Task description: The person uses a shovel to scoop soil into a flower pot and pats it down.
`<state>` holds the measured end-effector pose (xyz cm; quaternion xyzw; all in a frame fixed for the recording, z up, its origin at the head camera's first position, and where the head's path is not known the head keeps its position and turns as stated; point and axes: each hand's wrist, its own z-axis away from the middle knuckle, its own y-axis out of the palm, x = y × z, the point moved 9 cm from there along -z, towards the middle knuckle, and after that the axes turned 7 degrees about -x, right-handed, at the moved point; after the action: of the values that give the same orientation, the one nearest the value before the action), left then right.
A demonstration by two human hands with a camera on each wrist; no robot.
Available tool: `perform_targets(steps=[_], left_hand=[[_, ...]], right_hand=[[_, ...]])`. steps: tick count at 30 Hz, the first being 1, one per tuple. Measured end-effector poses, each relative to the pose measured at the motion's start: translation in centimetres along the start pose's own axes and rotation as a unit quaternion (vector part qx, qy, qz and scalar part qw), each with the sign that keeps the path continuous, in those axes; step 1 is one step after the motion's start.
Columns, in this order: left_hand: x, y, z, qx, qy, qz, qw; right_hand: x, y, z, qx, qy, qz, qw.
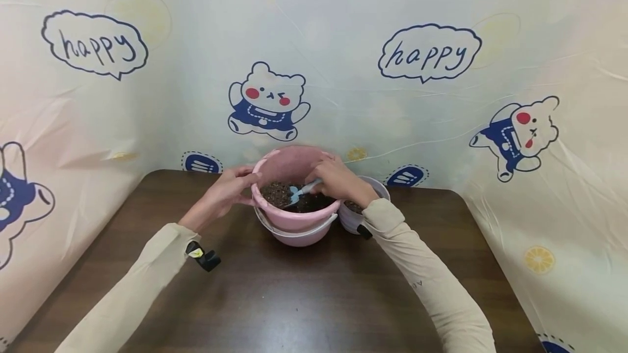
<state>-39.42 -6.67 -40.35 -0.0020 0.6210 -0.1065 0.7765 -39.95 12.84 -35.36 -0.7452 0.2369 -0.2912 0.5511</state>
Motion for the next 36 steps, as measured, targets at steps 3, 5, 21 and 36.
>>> perform_targets(steps=[3, 5, 21, 36], left_hand=[[-0.1, 0.0, 0.0, -0.002, 0.003, -0.001, 1.0], [-0.2, 0.0, 0.0, -0.001, 0.004, -0.001, 1.0], [-0.1, 0.0, 0.0, 0.0, 0.002, -0.008, 1.0], [-0.2, 0.2, 0.0, 0.0, 0.003, 0.004, 1.0]], right_hand=[[0.1, -0.4, 0.2, -0.009, -0.004, 0.001, 1.0], [0.1, -0.8, 0.3, -0.02, -0.007, -0.008, 0.9997], [-1.9, -3.9, 3.6, -0.128, 0.051, -0.026, 0.9901], [-3.3, -6.8, 5.2, -0.159, 0.05, -0.033, 0.9856]])
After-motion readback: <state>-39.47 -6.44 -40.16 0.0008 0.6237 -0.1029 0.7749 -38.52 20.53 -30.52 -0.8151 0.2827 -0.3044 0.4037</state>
